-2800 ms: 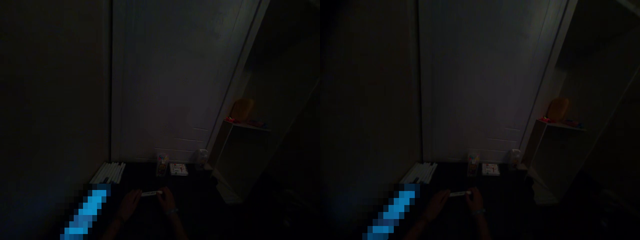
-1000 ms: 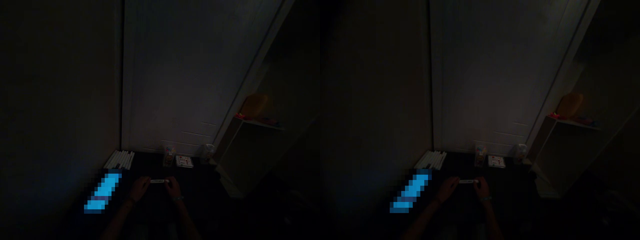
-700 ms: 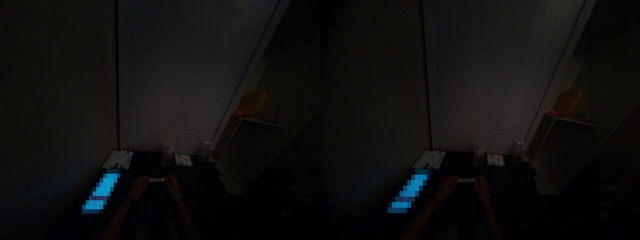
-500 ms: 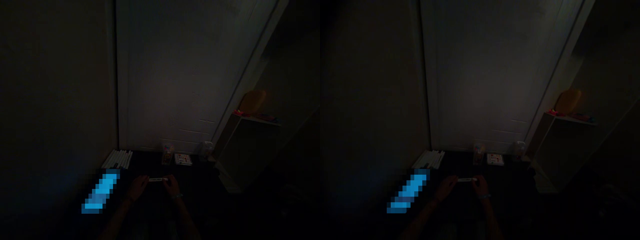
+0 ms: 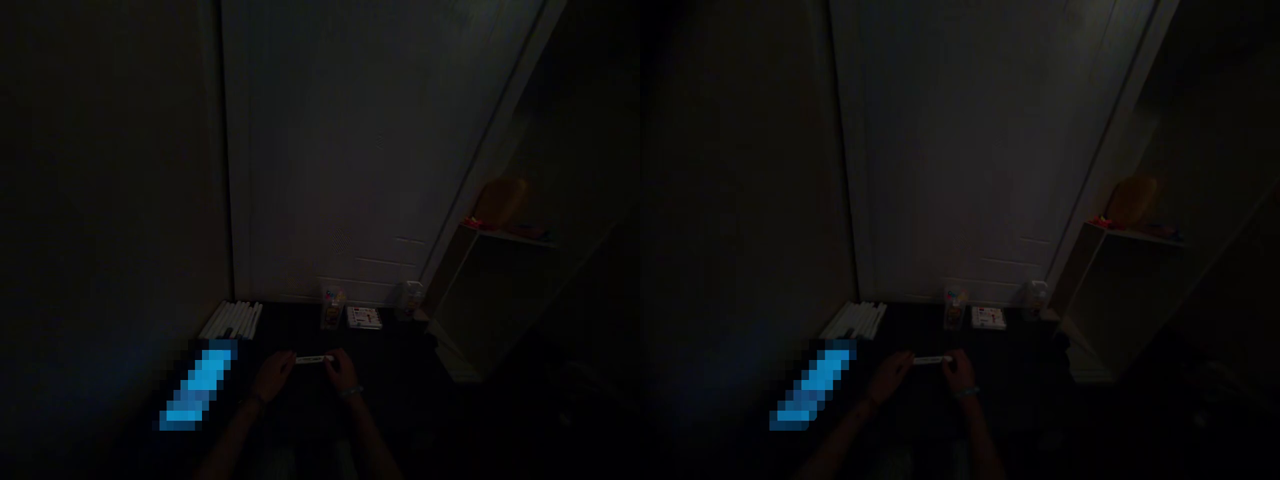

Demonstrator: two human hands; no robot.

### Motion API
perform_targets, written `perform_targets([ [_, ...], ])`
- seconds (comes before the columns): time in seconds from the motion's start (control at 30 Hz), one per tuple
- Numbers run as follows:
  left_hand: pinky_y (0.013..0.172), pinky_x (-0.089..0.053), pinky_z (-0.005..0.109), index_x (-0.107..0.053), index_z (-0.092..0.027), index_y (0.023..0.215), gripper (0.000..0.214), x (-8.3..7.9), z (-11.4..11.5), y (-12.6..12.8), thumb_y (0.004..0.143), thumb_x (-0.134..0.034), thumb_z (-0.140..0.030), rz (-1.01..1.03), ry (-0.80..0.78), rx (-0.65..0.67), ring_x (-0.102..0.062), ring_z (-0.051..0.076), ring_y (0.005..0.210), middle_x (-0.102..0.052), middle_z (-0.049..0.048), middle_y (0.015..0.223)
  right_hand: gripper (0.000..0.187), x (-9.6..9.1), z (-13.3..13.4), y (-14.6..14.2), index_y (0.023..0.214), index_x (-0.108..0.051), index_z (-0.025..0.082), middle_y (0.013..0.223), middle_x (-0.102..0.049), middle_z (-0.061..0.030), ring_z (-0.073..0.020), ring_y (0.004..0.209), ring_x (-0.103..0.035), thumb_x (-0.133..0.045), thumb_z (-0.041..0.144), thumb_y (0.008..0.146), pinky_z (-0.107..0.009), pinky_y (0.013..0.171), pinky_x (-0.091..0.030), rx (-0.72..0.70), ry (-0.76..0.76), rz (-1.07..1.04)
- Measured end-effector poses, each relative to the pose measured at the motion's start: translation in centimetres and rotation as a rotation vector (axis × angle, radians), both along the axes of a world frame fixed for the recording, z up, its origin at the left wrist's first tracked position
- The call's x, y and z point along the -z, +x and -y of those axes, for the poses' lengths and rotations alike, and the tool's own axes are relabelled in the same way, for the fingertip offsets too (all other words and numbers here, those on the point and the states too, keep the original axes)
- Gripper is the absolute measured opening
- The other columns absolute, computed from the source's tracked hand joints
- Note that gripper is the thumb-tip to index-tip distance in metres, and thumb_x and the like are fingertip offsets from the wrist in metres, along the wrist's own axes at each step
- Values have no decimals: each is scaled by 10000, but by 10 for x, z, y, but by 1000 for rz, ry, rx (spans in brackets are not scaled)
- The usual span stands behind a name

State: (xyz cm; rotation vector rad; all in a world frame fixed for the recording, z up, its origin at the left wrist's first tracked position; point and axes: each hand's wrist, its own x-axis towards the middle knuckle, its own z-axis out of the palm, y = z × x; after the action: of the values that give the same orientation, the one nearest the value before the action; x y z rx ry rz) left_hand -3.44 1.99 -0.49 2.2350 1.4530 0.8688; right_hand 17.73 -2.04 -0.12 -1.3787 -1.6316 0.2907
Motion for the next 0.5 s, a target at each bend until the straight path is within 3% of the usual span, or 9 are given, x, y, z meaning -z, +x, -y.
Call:
perform_targets([
  [0.2,898,-386,299,-607,-214,954,361,2,-2,-1,819,-346,-424,80,-13,0,-546,168,966,-626,31,1015,214,-8,4,-1,911,-579,210,868,-584,-30,-143,854,-539,-381,247,840,-250,767,-411,-7,31,4],
  [0.33,870,-408,267,-575,-212,960,347,-5,-2,-2,818,-341,-426,249,-16,96,-546,152,961,-614,17,1012,251,-19,12,-4,1052,-515,217,981,-534,-51,-156,919,-509,-375,253,847,-281,806,-400,16,92,100],
  [0.5,849,-412,253,-553,-206,951,342,-17,1,-1,801,-356,-442,327,-72,75,-559,148,930,-624,8,963,233,-16,10,-6,1031,-511,223,936,-532,-48,-160,883,-512,-372,279,852,-273,777,-404,11,55,215],
])
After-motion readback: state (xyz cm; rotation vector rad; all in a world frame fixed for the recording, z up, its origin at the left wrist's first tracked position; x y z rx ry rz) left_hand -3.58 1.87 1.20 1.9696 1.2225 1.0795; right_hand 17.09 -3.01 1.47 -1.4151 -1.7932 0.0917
